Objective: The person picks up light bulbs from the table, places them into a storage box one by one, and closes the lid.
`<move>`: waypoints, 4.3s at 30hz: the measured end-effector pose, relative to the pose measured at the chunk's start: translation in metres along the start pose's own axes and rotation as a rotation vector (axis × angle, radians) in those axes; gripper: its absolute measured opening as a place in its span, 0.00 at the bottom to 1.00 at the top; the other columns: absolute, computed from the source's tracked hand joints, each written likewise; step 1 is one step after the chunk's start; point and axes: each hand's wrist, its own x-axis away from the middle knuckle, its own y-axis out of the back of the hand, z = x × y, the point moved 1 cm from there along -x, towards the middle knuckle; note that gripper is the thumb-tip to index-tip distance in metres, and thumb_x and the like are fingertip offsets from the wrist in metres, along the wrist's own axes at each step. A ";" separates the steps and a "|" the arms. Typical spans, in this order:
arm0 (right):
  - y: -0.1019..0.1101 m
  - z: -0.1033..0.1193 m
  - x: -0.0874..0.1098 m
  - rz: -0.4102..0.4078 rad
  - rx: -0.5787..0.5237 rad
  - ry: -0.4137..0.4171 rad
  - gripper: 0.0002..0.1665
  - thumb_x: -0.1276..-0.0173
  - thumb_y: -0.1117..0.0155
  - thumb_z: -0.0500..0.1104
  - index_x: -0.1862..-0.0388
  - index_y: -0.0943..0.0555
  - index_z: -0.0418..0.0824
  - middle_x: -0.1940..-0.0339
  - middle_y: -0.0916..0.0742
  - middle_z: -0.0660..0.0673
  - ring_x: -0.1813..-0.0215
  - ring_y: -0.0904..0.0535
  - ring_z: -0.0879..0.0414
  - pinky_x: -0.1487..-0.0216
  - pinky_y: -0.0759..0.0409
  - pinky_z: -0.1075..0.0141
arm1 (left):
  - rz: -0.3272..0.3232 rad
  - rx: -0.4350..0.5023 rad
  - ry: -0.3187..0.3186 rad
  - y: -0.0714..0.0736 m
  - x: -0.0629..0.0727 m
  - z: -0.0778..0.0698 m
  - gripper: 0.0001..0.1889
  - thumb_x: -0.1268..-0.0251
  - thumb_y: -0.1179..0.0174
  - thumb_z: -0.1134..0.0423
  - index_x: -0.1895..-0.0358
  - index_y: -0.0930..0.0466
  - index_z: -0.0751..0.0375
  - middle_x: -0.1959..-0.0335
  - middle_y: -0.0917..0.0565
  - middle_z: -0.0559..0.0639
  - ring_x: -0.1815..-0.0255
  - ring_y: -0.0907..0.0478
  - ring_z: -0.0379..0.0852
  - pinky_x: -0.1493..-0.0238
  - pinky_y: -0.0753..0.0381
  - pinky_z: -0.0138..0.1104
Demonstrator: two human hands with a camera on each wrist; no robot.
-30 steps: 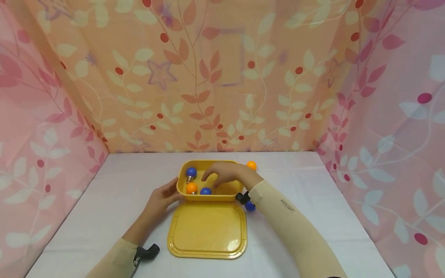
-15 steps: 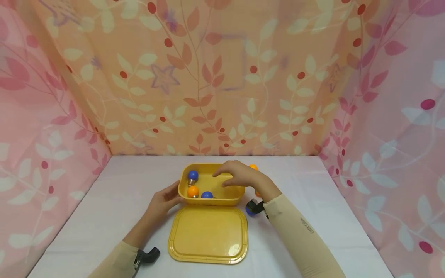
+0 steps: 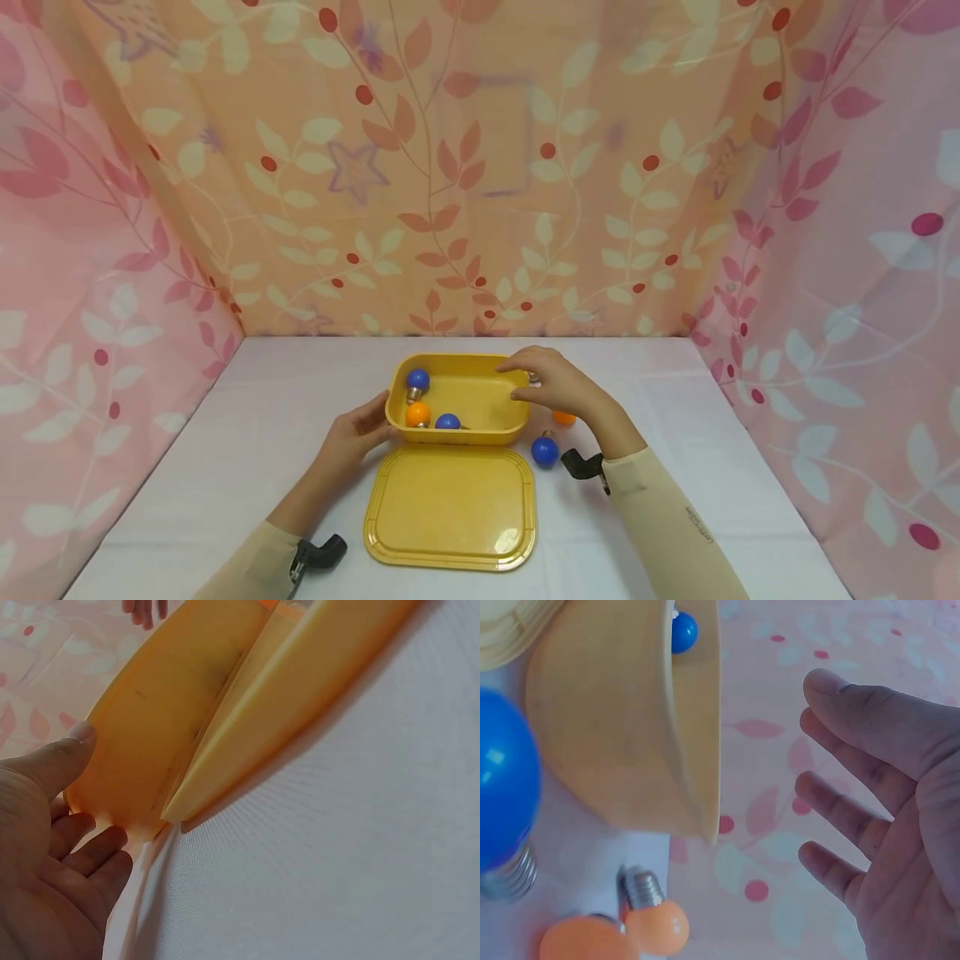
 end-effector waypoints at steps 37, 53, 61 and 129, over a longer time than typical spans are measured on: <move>0.005 -0.089 0.081 -0.080 -0.160 -0.306 0.31 0.32 0.27 0.49 0.31 0.21 0.53 0.28 0.21 0.44 0.24 0.33 0.37 0.26 0.41 0.28 | 0.002 -0.030 -0.010 0.000 0.000 -0.001 0.40 0.35 0.29 0.52 0.21 0.36 0.51 0.22 0.32 0.48 0.23 0.33 0.50 0.30 0.28 0.37; -0.021 -0.107 0.078 -0.007 -0.275 -0.342 0.35 0.27 0.33 0.53 0.23 0.29 0.48 0.23 0.26 0.43 0.20 0.39 0.35 0.26 0.40 0.28 | 0.004 -0.021 0.004 -0.001 0.001 -0.001 0.42 0.37 0.29 0.49 0.21 0.36 0.50 0.22 0.33 0.47 0.23 0.33 0.50 0.30 0.28 0.37; -0.020 -0.105 0.074 -0.059 -0.183 -0.400 0.38 0.36 0.24 0.52 0.28 0.24 0.48 0.29 0.20 0.46 0.23 0.33 0.40 0.22 0.43 0.34 | -0.002 -0.024 0.029 -0.001 0.000 -0.002 0.41 0.37 0.28 0.48 0.21 0.35 0.47 0.23 0.32 0.41 0.23 0.33 0.45 0.30 0.29 0.35; 0.008 -0.004 -0.049 0.545 0.013 -0.120 0.25 0.35 0.30 0.34 0.42 0.13 0.58 0.41 0.15 0.60 0.29 0.27 0.44 0.23 0.34 0.44 | -0.018 -0.063 0.034 0.000 0.000 -0.002 0.39 0.34 0.30 0.51 0.21 0.35 0.46 0.23 0.31 0.45 0.23 0.32 0.49 0.28 0.29 0.41</move>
